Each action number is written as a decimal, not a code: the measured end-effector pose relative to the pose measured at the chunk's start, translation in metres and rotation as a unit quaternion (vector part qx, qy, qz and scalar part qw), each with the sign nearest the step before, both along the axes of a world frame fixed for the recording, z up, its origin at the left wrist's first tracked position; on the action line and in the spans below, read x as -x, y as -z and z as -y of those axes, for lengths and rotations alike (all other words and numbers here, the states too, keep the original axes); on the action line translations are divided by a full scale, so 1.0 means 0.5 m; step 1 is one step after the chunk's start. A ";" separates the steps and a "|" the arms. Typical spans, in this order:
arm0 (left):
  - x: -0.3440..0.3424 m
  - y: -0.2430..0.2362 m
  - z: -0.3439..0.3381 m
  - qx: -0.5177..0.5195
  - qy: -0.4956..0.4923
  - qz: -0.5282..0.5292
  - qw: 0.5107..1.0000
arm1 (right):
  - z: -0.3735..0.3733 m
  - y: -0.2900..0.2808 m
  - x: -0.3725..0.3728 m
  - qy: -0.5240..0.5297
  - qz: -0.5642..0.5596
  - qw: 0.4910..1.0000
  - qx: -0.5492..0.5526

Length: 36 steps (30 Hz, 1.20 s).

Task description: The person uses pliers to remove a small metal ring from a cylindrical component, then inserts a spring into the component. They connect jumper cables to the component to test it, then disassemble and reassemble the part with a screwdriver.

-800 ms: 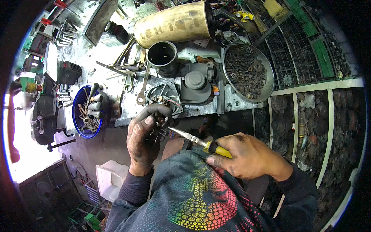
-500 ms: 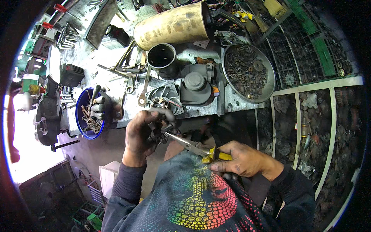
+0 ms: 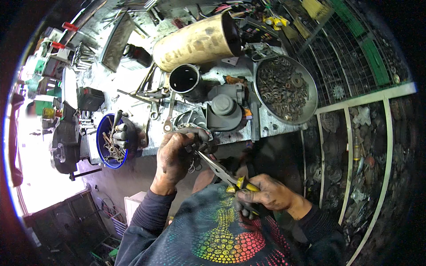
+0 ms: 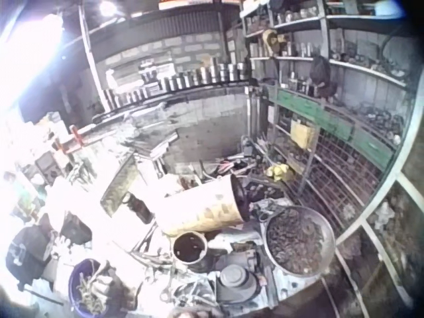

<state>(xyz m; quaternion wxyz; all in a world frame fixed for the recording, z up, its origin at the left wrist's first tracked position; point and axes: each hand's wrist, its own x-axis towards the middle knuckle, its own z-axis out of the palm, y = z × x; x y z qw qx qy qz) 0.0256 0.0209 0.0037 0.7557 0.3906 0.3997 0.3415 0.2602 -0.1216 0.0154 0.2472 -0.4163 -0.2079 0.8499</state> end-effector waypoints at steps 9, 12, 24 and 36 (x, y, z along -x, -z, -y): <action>-0.003 -0.007 0.002 -0.047 0.033 -0.043 0.997 | -0.004 -0.025 0.005 -0.041 0.104 0.994 -0.008; 0.003 0.013 0.001 0.021 -0.031 0.015 0.999 | 0.014 -0.006 -0.004 0.013 -0.036 0.999 0.032; -0.026 0.024 -0.036 0.170 0.017 0.135 0.976 | 0.054 0.058 0.030 0.114 -0.256 0.959 0.042; -0.035 -0.018 -0.006 -0.051 0.110 -0.137 0.983 | 0.052 0.022 0.033 0.048 0.029 0.997 -0.046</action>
